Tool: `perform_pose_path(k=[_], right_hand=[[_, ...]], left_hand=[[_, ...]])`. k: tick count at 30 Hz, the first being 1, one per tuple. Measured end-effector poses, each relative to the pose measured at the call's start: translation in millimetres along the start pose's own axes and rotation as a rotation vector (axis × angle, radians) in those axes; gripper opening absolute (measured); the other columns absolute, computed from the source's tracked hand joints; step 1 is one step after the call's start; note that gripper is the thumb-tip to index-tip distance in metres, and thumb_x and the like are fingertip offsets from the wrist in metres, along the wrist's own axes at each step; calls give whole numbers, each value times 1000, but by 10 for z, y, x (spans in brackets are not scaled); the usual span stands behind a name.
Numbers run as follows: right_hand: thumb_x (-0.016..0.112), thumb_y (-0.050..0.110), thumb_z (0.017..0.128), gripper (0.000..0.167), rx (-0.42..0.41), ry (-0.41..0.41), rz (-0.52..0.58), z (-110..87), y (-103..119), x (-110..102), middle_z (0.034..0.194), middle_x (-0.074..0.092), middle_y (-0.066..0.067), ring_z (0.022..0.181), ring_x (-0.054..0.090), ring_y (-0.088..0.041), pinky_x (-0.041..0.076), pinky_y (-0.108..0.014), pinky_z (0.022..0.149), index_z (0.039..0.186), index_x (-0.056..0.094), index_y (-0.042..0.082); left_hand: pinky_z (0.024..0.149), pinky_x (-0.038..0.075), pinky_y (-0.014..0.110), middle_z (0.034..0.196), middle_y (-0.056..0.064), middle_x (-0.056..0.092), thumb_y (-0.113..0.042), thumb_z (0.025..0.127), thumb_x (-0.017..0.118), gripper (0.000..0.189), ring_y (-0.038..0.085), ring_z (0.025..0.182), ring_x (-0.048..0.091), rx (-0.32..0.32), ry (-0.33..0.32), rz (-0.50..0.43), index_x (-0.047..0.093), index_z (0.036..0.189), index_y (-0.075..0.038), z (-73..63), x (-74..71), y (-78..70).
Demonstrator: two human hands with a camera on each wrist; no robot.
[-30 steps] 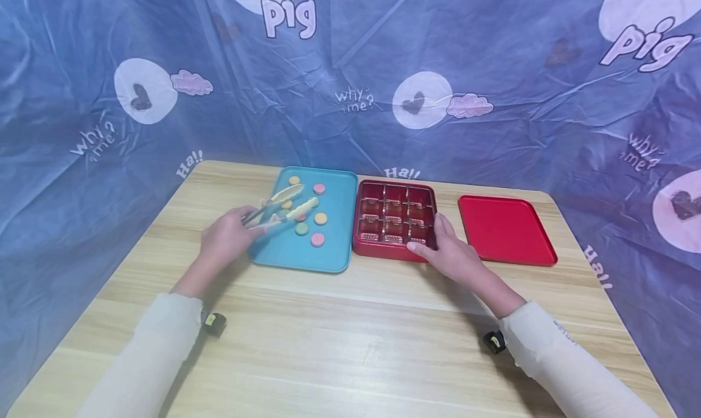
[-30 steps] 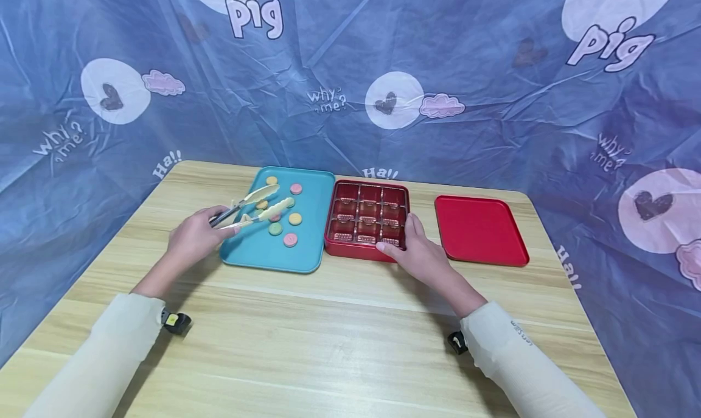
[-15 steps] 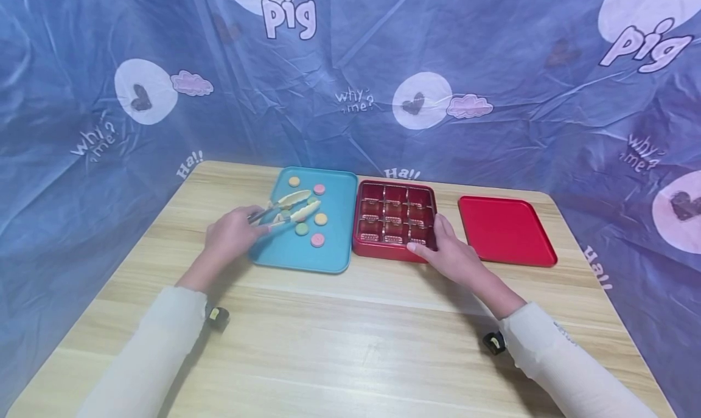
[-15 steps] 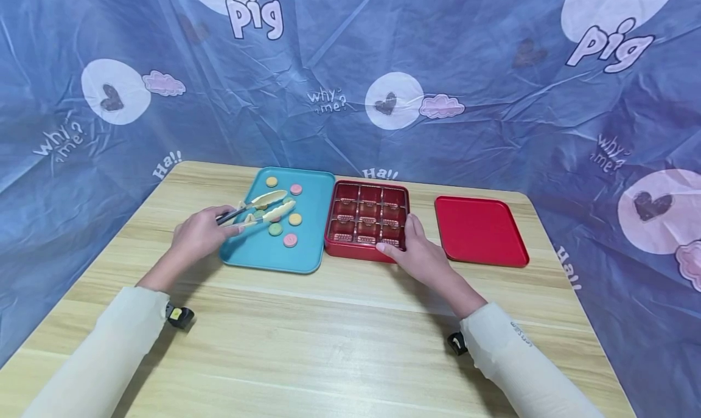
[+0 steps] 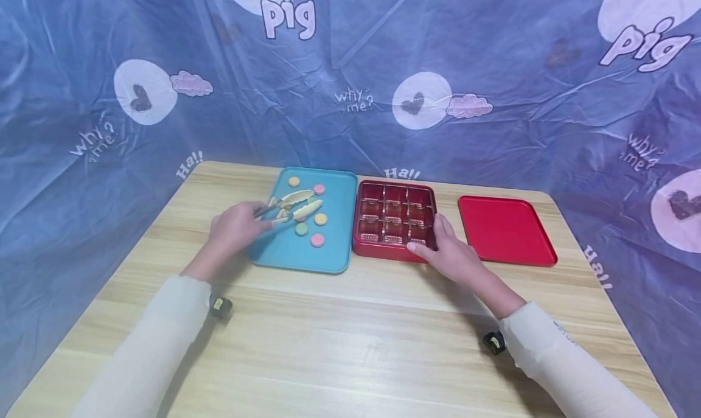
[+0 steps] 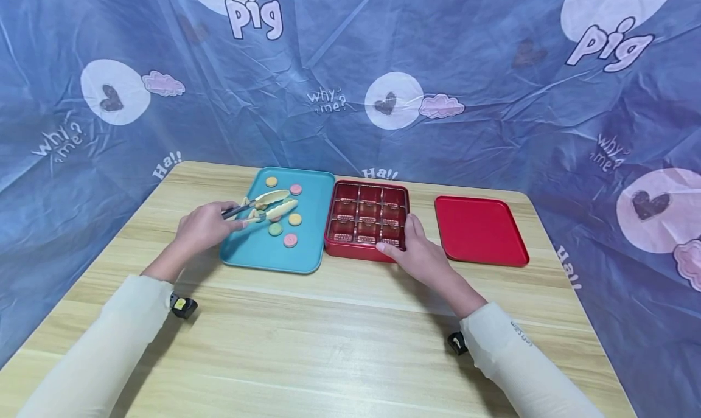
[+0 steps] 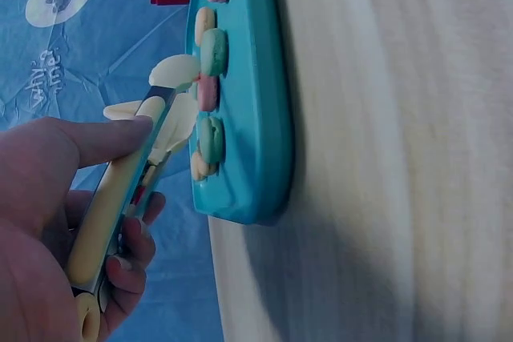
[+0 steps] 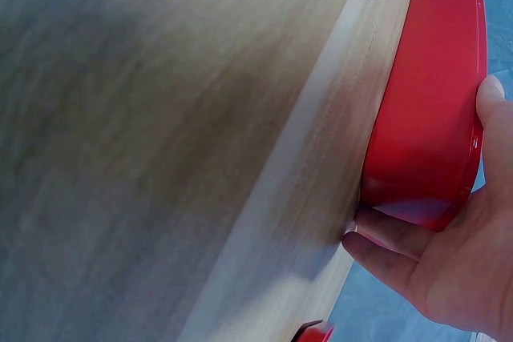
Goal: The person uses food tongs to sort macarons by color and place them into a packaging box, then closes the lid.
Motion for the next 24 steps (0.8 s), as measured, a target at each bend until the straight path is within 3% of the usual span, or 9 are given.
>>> perform_pose_path(k=[14,24], right_hand=[[47,80,88,117,-1,4,0,12,-14,13,169,1,-19,148,26,-48,28,-76,107,161,-5,4],[46,81,87,118,3,2,-1,-1,-7,-4,169,1,-19,149,26,-48,28,-76,107,161,-5,5]], left_hand=[[102,34,64,146,14,57,-48,92,68,67,43,130,53,5,40,2,51,148,-15,51,-10,-27],[97,38,61,141,14,61,-47,91,69,65,42,125,56,6,-1,-17,54,146,-16,19,-1,-9]])
Point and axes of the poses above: each hand's wrist, its own z-axis towards the middle knuckle, its own x-axis out of the palm, y = z × x, the point moved 7 cm from there along z, towards the middle knuckle
